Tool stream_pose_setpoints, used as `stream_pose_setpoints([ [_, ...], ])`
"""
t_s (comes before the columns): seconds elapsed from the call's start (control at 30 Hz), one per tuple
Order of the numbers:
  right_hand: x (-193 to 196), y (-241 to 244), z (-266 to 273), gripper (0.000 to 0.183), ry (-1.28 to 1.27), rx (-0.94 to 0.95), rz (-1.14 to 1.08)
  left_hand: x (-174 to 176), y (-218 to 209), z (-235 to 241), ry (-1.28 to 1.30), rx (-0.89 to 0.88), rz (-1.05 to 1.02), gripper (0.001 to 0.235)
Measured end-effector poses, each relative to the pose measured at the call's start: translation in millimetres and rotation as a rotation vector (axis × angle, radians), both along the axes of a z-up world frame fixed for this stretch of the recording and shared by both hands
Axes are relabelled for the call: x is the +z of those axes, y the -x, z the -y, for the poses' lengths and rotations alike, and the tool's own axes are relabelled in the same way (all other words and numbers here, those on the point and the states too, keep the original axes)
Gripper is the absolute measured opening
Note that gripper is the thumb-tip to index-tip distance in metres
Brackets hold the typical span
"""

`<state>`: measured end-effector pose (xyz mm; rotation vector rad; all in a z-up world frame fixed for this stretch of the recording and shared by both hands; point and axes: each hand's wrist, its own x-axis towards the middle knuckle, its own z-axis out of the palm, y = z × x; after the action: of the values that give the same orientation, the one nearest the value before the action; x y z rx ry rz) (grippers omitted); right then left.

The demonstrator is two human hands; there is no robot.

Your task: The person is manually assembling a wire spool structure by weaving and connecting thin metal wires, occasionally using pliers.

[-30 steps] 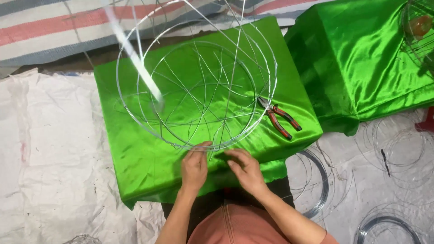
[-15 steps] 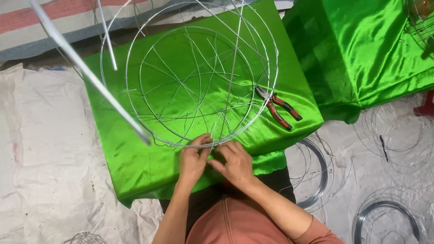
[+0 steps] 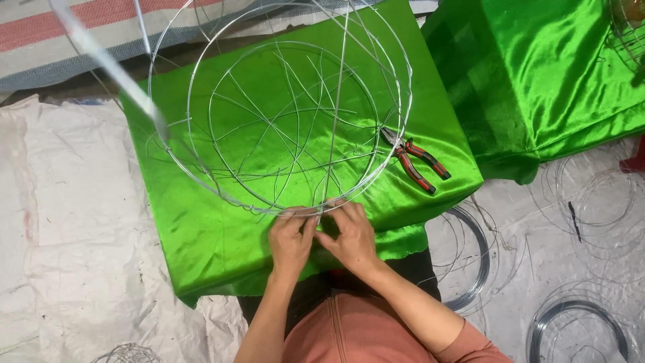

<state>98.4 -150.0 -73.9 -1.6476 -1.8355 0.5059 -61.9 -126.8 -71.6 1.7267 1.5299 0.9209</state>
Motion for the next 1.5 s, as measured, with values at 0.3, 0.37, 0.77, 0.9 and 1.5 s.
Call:
stream_pose_setpoints([
  [0.3,-14.0,-13.7,-11.4,0.012,-0.116,0.015,-0.047,-7.2,8.0,2.3,0.058,-0.010,0.041,0.028],
  [0.37,-2.2,-13.9,-10.9,0.014,-0.083,0.038,-0.131,-10.7,6.4,1.3,-0.016,-0.021,-0.010,0.025],
  [0.77,-19.3,-6.3,-23.1,0.014,-0.225,0.127,-0.247,-49.5,-12.5,6.9,-0.391,0.094,-0.569,0.019],
  [0.9,-29.9,-5.2,-29.0,0.019,-0.328,0.116,-0.062,-82.1,-19.7,9.0,-0.423,0.125,-0.696,0.019],
  [1.5,-41.9,0.5,-25.4,0.015,-0.325,0.134,0.007,-41.3,-8.3,7.8,-0.283,-0.069,-0.588,0.016],
])
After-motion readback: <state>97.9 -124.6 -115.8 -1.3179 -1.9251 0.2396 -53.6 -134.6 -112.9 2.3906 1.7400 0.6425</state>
